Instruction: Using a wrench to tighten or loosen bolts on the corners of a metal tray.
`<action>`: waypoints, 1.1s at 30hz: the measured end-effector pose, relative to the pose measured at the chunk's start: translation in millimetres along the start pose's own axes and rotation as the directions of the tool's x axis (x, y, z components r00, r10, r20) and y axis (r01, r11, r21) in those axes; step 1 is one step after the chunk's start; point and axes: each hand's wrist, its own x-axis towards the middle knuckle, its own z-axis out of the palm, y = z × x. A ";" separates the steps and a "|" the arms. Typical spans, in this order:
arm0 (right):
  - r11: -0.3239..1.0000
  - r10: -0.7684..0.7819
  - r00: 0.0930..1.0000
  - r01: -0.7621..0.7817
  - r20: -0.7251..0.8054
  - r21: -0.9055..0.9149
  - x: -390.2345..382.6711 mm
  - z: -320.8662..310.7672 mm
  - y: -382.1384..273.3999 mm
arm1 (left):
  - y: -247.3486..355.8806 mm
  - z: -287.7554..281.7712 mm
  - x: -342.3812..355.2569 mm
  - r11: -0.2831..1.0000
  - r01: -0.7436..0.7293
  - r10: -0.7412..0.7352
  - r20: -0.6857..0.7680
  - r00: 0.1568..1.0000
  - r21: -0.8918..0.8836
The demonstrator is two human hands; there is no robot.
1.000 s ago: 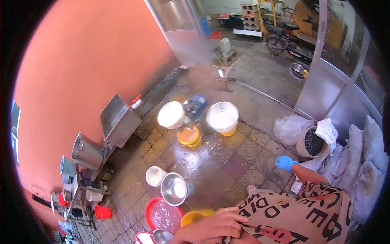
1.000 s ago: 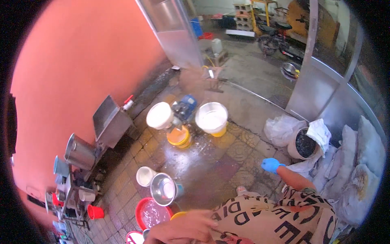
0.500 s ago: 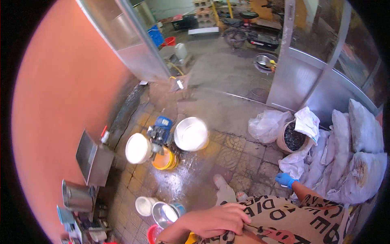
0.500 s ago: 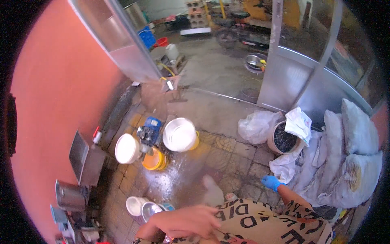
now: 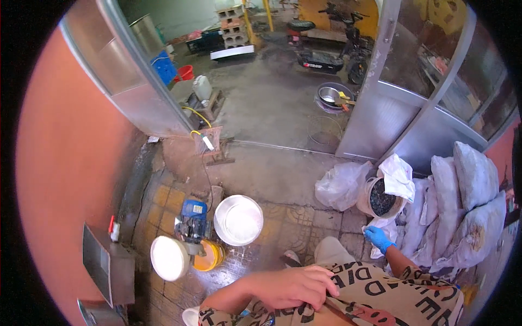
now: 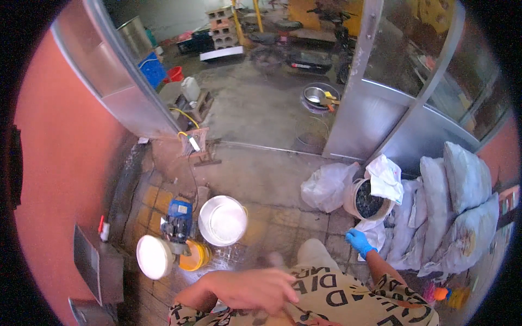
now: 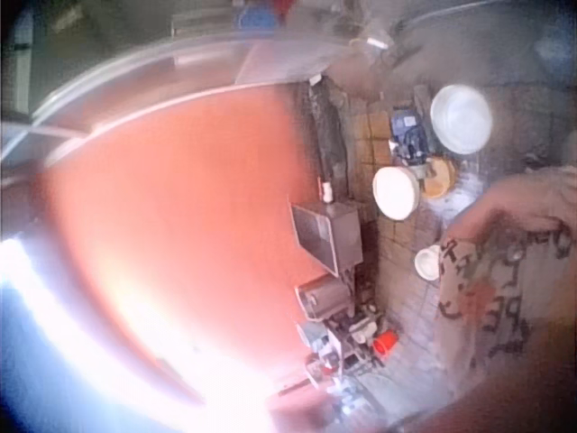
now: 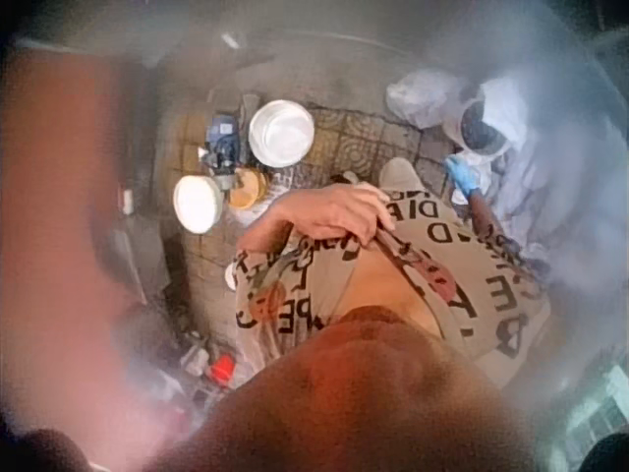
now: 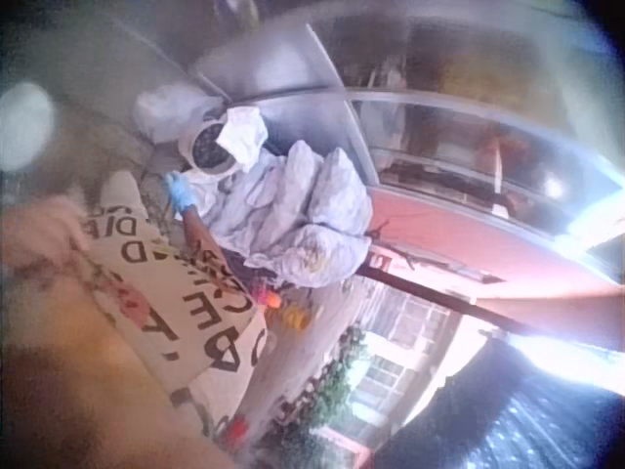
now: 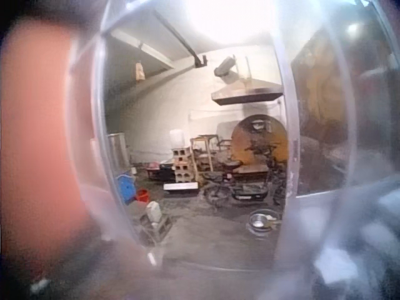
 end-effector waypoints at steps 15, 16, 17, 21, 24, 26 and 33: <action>0.932 0.101 0.980 -0.032 0.173 -0.360 154.9 -12.4 -82.9 | -11.9 -330.0 -66.1 0.987 -0.071 0.144 -0.585 0.798 0.146; 0.968 0.214 0.952 -0.176 0.218 -0.181 182.9 -12.2 -103.5 | -23.4 -342.7 -65.6 0.987 -0.064 0.141 -0.598 0.789 0.147; 0.973 0.167 0.967 -0.131 0.191 -0.188 222.8 -17.4 -64.5 | -43.1 -362.2 -51.3 0.845 0.396 -0.085 -0.638 0.765 0.361; 0.989 0.025 0.980 0.005 0.197 -0.150 308.2 -31.3 -180.3 | -52.0 -405.6 -60.9 -0.242 0.770 -0.395 -0.785 0.478 0.590; 1.000 -0.010 0.984 0.011 0.176 -0.002 371.9 -29.3 -235.4 | -35.8 -471.8 -77.8 -0.213 0.825 -0.290 -0.841 0.457 0.523; 0.999 0.026 0.984 -0.022 0.177 -0.024 386.7 -26.3 -239.5 | -16.3 -513.7 -73.4 -0.288 0.806 -0.041 -0.847 0.530 0.518; 0.976 0.196 0.918 -0.147 0.344 -0.163 447.4 -11.8 -287.8 | 25.5 -661.9 -73.0 0.095 0.598 0.598 -0.526 0.605 0.796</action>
